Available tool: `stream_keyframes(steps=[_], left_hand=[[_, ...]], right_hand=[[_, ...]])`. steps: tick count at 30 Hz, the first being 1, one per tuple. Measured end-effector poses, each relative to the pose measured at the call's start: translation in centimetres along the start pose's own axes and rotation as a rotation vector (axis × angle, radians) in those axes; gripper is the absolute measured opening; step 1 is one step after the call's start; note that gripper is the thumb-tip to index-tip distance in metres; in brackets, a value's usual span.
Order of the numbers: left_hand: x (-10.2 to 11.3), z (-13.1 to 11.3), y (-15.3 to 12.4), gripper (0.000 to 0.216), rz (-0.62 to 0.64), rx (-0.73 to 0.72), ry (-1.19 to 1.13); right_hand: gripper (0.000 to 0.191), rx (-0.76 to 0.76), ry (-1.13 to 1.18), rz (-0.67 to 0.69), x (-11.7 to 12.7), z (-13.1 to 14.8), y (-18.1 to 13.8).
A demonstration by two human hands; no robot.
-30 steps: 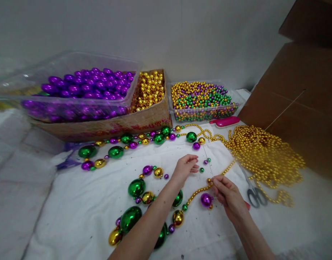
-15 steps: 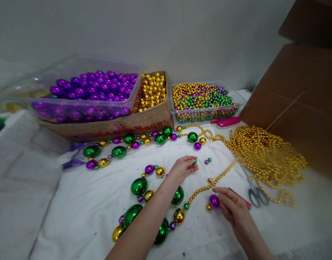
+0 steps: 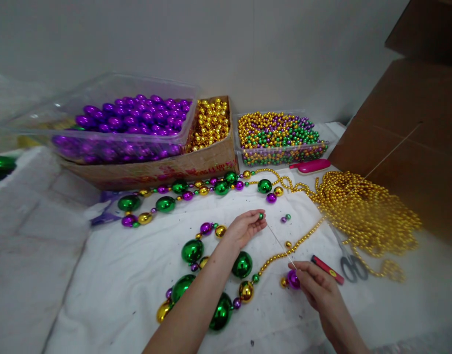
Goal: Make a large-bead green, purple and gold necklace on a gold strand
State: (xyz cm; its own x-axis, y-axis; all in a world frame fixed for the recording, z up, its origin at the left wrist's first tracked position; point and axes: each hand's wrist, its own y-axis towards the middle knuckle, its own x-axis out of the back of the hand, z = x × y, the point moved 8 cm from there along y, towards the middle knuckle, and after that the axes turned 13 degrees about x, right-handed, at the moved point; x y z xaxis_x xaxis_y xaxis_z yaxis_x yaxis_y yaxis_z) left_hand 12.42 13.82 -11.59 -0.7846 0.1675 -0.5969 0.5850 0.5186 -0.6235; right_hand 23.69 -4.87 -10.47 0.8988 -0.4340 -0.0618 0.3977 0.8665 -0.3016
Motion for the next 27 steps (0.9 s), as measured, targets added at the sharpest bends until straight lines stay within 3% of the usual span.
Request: stream_keyframes(steps=[15, 20, 24, 25, 27], left_hand=[[0.0, -0.2, 0.0, 0.011, -0.012, -0.026, 0.072], [-1.4, 0.7, -0.4, 0.028, 0.06, 0.009, 0.129], [-4.0, 1.3, -1.4, 0.035, 0.235, 0.101, 0.362], [-4.2, 0.9, -1.6, 0.034, 0.229, 0.09, 0.462], [-3.9, -1.0, -1.2, 0.029, 0.088, -0.01, 0.67]], right_hand=[[0.047, -0.009, -0.019, 0.007, 0.1, -0.1, 0.0], [0.039, 0.055, 0.005, 0.014, -1.1, 0.3, 1.3], [0.033, 0.108, 0.079, -0.01, -2.0, 0.8, 2.7], [0.033, 0.109, 0.098, -0.019, -2.0, 0.8, 2.8], [0.034, 0.107, 0.113, -0.031, -1.7, 0.7, 2.8]])
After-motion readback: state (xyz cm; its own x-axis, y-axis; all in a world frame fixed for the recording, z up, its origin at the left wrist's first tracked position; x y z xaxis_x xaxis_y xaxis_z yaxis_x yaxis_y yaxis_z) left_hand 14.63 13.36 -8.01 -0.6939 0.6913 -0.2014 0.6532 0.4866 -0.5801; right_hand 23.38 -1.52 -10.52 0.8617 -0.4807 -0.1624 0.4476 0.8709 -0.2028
